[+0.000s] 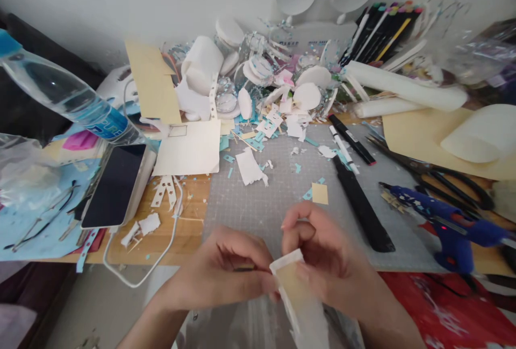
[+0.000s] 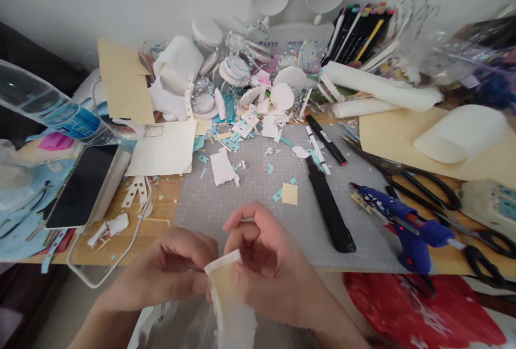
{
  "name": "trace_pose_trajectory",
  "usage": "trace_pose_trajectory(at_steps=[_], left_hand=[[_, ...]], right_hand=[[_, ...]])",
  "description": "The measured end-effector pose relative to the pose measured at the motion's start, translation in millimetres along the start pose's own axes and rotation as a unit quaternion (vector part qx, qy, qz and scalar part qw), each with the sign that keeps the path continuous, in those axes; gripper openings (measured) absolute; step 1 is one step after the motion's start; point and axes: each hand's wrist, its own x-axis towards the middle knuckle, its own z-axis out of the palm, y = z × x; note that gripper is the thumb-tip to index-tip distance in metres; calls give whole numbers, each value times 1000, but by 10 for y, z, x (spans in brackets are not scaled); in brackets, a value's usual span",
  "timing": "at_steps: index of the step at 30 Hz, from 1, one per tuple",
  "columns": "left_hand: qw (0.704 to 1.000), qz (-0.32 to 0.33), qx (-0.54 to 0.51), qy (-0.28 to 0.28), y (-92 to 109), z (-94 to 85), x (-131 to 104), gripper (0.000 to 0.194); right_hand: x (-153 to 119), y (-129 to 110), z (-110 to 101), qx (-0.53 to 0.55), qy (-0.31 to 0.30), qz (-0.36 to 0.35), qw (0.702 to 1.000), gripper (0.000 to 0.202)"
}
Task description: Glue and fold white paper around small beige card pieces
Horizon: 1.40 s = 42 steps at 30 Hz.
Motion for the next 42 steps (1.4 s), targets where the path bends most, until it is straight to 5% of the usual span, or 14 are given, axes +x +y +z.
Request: trace_pose_trajectory(at_steps=[4,11,18,22,27,35,42], left_hand=[[1000,1,-3,-16,12,-20,-1,19],[997,29,52,45,-55,19,8,21],[953,158,73,248,-190,131,-12,18],[924,211,71,311,-361,221,-51,18],[907,258,77,324,-458,278,-71,17],[909,265,94,308,-433,271,-89,19],[939,231,101,233,-323,266,-82,15]], right_hand=[[36,31,-58,21,-14,5,1000,38],[80,82,-73,34,-41,-14,998,31],[-5,64,56,-50,88,4,995,34],[-93,71,269,-113,176,10,978,46],[-78,196,278,-146,168,-3,975,15],[-84,165,190,-102,153,-3,983,24],[-80,246,95,-96,139,-5,986,26]])
